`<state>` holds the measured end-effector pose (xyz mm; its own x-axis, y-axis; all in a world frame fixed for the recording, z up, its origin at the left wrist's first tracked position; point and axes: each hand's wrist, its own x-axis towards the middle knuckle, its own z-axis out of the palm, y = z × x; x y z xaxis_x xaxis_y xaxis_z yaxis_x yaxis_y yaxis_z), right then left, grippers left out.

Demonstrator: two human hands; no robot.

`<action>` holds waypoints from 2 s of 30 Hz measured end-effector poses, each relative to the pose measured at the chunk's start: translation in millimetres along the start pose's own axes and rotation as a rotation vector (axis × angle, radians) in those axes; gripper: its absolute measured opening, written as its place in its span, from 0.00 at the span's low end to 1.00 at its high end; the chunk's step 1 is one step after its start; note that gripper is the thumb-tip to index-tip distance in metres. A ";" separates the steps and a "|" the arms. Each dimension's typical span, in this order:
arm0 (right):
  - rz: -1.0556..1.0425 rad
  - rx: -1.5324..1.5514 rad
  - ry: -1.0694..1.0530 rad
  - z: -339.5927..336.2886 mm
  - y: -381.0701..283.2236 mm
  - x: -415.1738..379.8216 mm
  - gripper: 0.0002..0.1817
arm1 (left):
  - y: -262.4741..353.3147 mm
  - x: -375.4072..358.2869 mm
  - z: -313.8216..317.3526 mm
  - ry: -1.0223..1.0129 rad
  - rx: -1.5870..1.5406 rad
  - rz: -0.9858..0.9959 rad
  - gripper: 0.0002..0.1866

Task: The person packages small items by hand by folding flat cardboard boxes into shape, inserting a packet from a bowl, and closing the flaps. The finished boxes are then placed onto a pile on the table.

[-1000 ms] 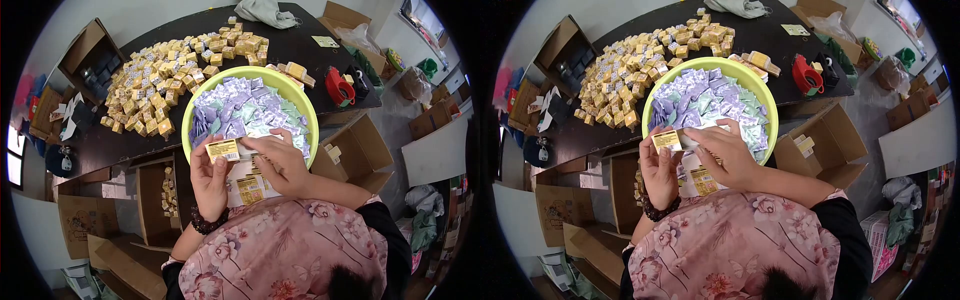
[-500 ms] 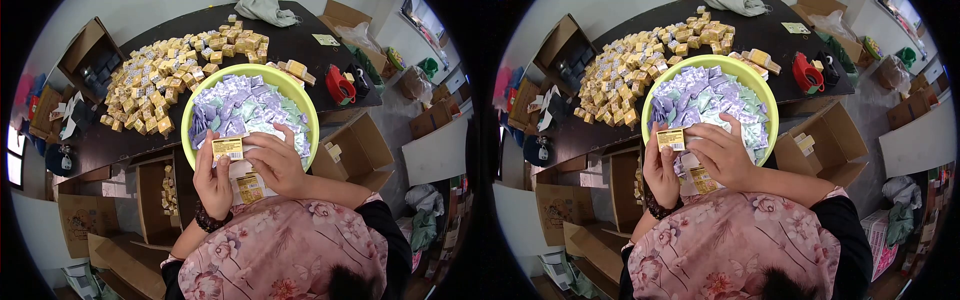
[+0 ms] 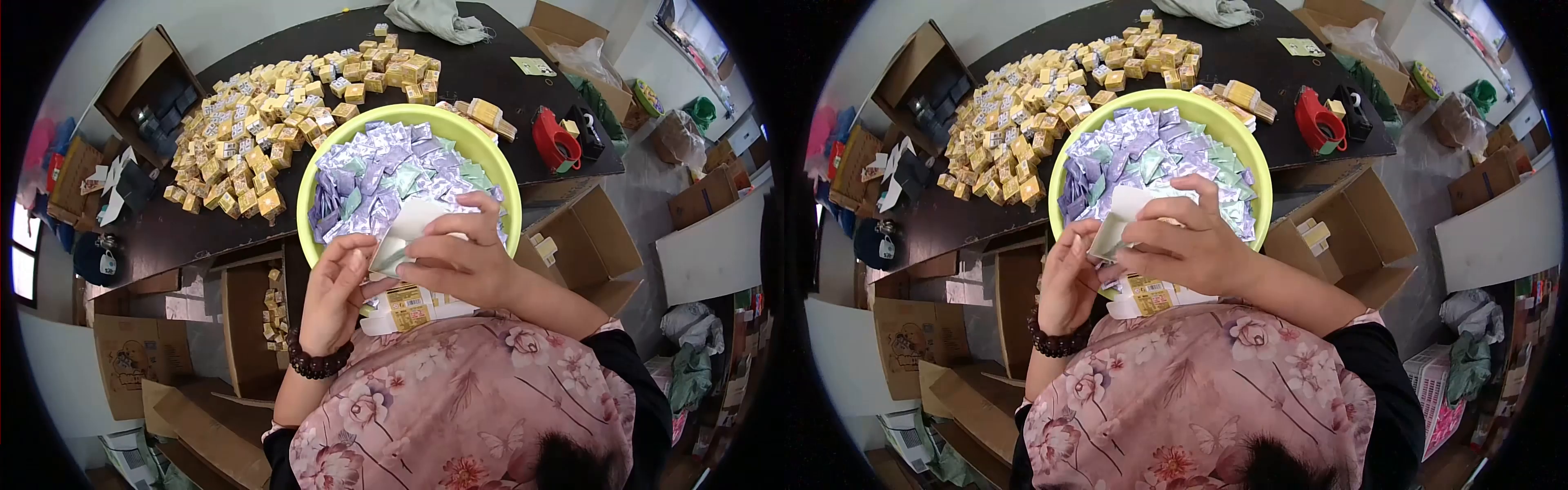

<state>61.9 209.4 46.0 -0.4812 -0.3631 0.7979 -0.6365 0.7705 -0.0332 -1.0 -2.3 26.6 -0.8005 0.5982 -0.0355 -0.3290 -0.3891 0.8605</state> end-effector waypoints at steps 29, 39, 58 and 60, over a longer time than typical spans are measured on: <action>0.490 1.046 -0.034 17.8 -0.8 -4.8 0.14 | -20.7 -3.0 15.9 -0.145 -0.027 0.020 0.31; 0.552 0.926 -0.033 16.2 1.3 -4.5 0.09 | -22.0 -4.4 15.8 -0.048 0.106 0.054 0.31; 0.226 0.200 -0.589 34.6 -9.7 -42.5 0.18 | -25.7 -59.2 -214.7 0.731 1.694 0.275 0.30; 0.287 0.184 -0.455 37.2 -6.3 -50.1 0.14 | -22.3 -66.2 -181.8 0.642 1.493 0.229 0.29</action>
<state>67.6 203.3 -16.1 -0.8356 -0.3732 0.4031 -0.5169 0.7824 -0.3473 -31.7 -160.6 -82.7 -0.9513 0.1075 0.2891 0.2597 0.7848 0.5627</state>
